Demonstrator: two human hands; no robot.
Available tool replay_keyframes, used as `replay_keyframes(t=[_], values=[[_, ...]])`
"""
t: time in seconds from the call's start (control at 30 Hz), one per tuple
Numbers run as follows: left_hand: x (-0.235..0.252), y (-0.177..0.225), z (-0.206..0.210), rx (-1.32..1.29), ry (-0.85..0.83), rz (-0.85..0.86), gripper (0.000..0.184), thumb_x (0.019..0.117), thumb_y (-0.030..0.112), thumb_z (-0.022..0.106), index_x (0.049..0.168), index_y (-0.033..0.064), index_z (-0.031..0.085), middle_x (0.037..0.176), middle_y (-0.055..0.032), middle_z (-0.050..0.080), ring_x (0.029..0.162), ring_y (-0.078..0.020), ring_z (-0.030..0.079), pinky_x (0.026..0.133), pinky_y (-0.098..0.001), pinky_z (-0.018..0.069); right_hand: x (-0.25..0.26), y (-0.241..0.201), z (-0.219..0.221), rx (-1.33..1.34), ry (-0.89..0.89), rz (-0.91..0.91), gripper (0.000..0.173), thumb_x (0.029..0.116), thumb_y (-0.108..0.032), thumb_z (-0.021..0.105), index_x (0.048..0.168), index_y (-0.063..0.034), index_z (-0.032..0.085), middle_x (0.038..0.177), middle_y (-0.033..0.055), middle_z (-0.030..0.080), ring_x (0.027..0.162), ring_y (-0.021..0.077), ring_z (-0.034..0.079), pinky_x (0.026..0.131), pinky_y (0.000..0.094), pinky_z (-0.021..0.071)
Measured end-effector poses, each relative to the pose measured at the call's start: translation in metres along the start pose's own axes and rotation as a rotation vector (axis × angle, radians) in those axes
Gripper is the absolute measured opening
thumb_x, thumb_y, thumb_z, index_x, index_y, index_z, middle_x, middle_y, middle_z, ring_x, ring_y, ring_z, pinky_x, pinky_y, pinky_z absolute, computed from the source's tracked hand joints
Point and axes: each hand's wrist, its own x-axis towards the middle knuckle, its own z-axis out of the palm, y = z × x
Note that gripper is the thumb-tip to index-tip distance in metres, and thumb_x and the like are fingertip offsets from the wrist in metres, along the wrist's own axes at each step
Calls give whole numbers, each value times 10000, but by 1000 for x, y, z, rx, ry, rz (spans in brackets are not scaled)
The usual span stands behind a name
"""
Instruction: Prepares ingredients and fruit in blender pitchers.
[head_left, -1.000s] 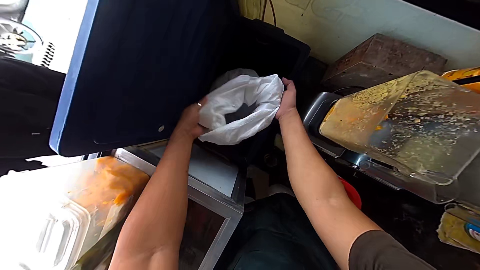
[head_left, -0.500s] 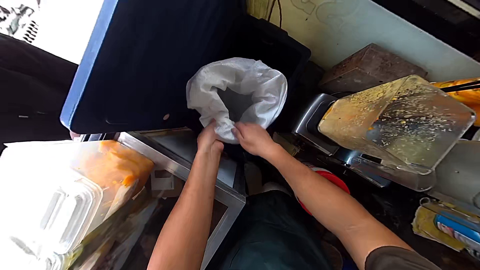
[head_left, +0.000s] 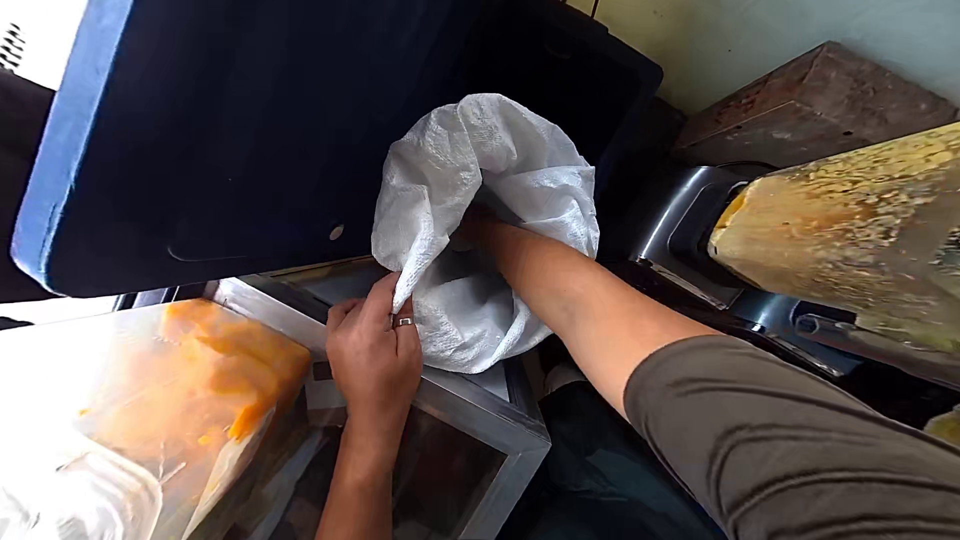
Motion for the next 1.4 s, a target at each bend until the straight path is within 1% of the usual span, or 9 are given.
replay_keyframes(t=[0.13,0.27,0.57,0.7,0.77,0.9,1.07,1.27,1.4], values=[[-1,-6,-1,-77,43,25,285,1001,171,479,1077,80,739,858,-12,733,817,-98,665,911,-393,491,0,9,7,50,18,157,505,1109,-202,413,1552,32,352,1618,194,359,1511,300,328,1239,445,249],[-3,-4,-3,-121,50,4,290,1008,173,466,1111,117,732,884,8,737,840,-95,672,942,-403,481,52,76,64,-171,185,57,460,1018,-285,542,1349,30,587,1333,278,599,1241,466,574,990,685,466],[2,10,5,-313,-56,54,280,1012,133,495,1183,114,716,974,-12,744,958,-139,691,1006,-437,502,-66,38,7,-619,20,-228,209,1009,-119,581,1130,-13,713,1229,255,637,1107,454,638,865,667,534],[-1,9,6,-356,-38,44,274,999,125,507,1160,110,728,961,1,740,926,-119,679,936,-398,520,-30,38,-22,-704,431,-216,332,1014,-92,522,1302,43,620,1365,258,584,1302,398,543,1097,532,433],[-2,9,5,-357,-32,44,279,998,125,497,1153,111,728,956,7,737,912,-108,674,908,-379,522,-13,68,23,-589,373,-161,509,1005,-65,513,1461,142,423,1539,350,375,1468,470,334,1223,551,284],[-3,6,6,-337,-54,99,282,991,137,491,1126,94,735,908,4,730,858,-101,663,873,-362,520,-32,61,57,-613,193,-258,390,1014,-60,505,1329,167,537,1438,340,493,1372,468,457,1170,565,348],[-4,5,11,-318,-134,255,258,984,154,516,1083,108,750,807,4,717,779,-118,661,873,-385,517,-41,58,2,-105,580,-273,460,1007,-142,597,1402,82,520,1422,258,555,1381,335,498,1171,432,379],[-2,2,6,-369,-100,246,259,983,119,513,1081,86,751,831,-4,719,791,-112,657,855,-356,523,-68,29,-6,-246,301,-297,414,1029,-154,571,1376,73,564,1425,284,545,1388,413,467,1176,544,326],[-2,5,4,-451,18,113,269,995,88,489,1113,27,722,960,-48,741,897,-95,680,837,-284,554,-14,70,14,-337,498,-281,419,1015,-149,568,1374,67,561,1431,275,539,1387,394,475,1171,526,365]])
